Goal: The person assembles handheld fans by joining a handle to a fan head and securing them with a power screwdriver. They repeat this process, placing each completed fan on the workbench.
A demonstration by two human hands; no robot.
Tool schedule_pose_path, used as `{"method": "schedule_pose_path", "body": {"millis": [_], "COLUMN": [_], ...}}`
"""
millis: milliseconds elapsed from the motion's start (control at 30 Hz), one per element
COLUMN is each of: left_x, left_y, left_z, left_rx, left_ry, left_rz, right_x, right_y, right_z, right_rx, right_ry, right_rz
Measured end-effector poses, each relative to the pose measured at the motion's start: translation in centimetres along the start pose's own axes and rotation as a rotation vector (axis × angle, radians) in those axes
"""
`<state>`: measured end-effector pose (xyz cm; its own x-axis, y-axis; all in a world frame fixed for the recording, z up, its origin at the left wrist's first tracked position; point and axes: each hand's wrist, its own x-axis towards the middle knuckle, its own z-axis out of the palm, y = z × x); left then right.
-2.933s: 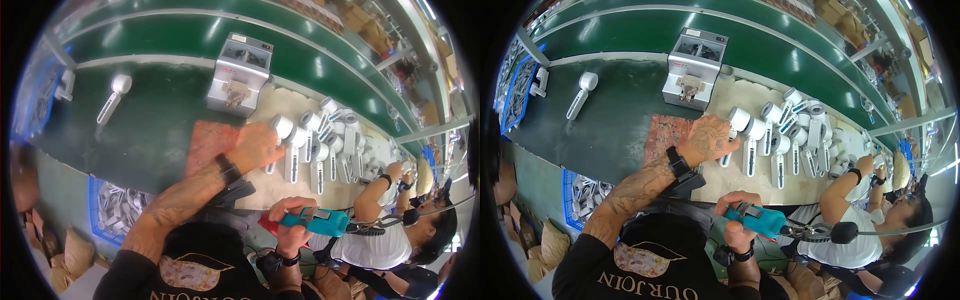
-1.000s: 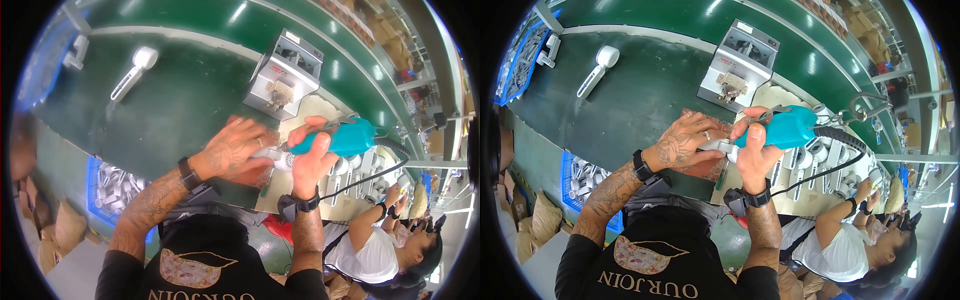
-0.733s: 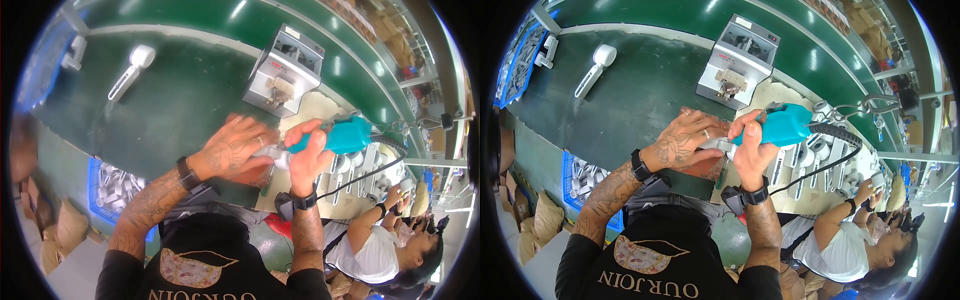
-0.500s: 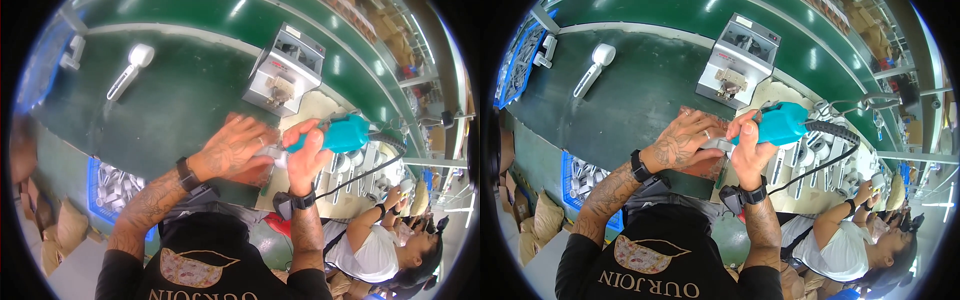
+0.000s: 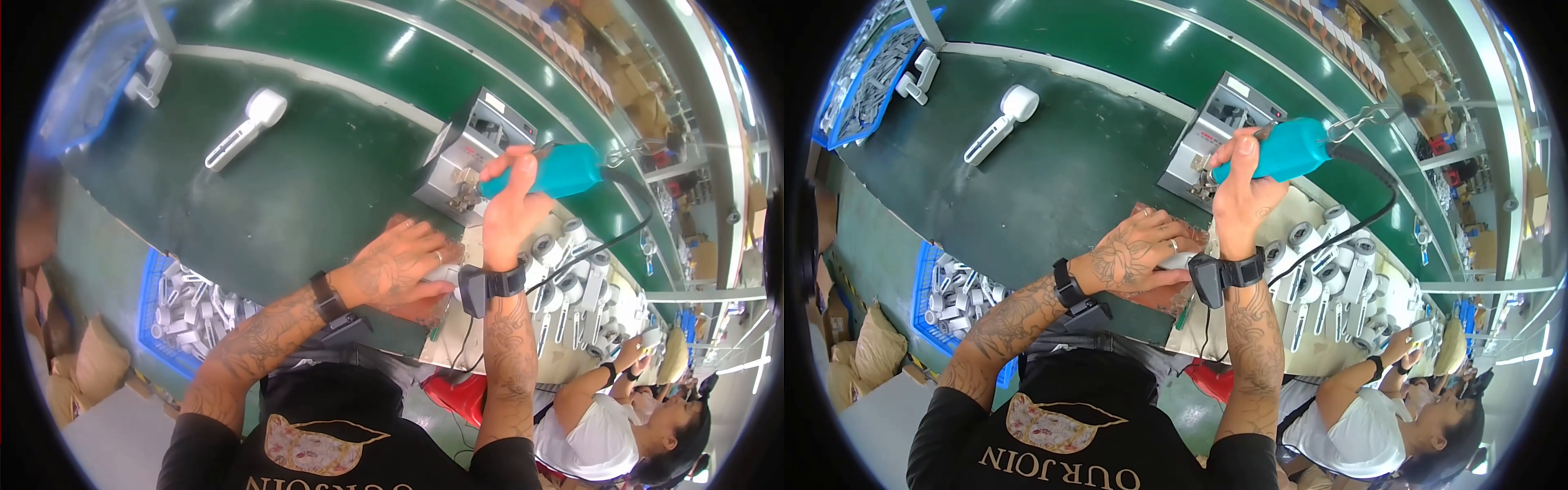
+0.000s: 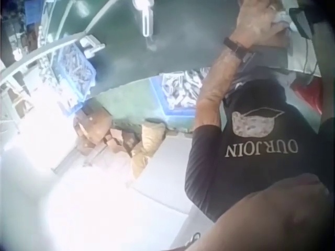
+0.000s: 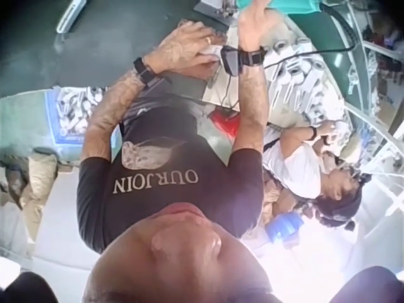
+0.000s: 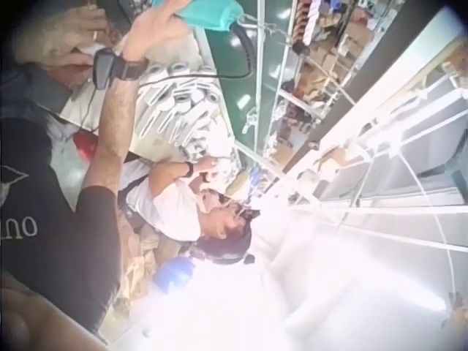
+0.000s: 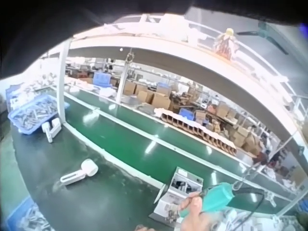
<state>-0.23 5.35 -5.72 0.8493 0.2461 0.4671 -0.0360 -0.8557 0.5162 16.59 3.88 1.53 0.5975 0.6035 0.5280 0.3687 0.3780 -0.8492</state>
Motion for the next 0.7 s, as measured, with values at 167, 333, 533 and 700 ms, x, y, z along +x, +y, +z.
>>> {"method": "schedule_pose_path", "body": {"millis": [167,333,533,700], "left_x": [0.1,-0.5,0.1,-0.1], "left_y": [0.3,-0.5,-0.3,-0.2], "left_z": [-0.1,0.2,0.2,0.4], "left_rx": [-0.023,-0.059,-0.042,-0.047], "left_ry": [-0.018,0.018,0.027,0.026], "left_rz": [0.036,-0.006,0.04,0.03], "right_x": [-0.7,-2.3,-7.8,-9.9], "right_y": [1.0,-1.9,-5.5,-4.9], "right_z": [-0.5,-0.6,-5.0,-5.4], "right_rx": [0.01,-0.027,0.13,0.12], "right_ry": [-0.012,-0.037,-0.017,0.052], "right_rz": [0.036,0.127,0.139,0.173]}}
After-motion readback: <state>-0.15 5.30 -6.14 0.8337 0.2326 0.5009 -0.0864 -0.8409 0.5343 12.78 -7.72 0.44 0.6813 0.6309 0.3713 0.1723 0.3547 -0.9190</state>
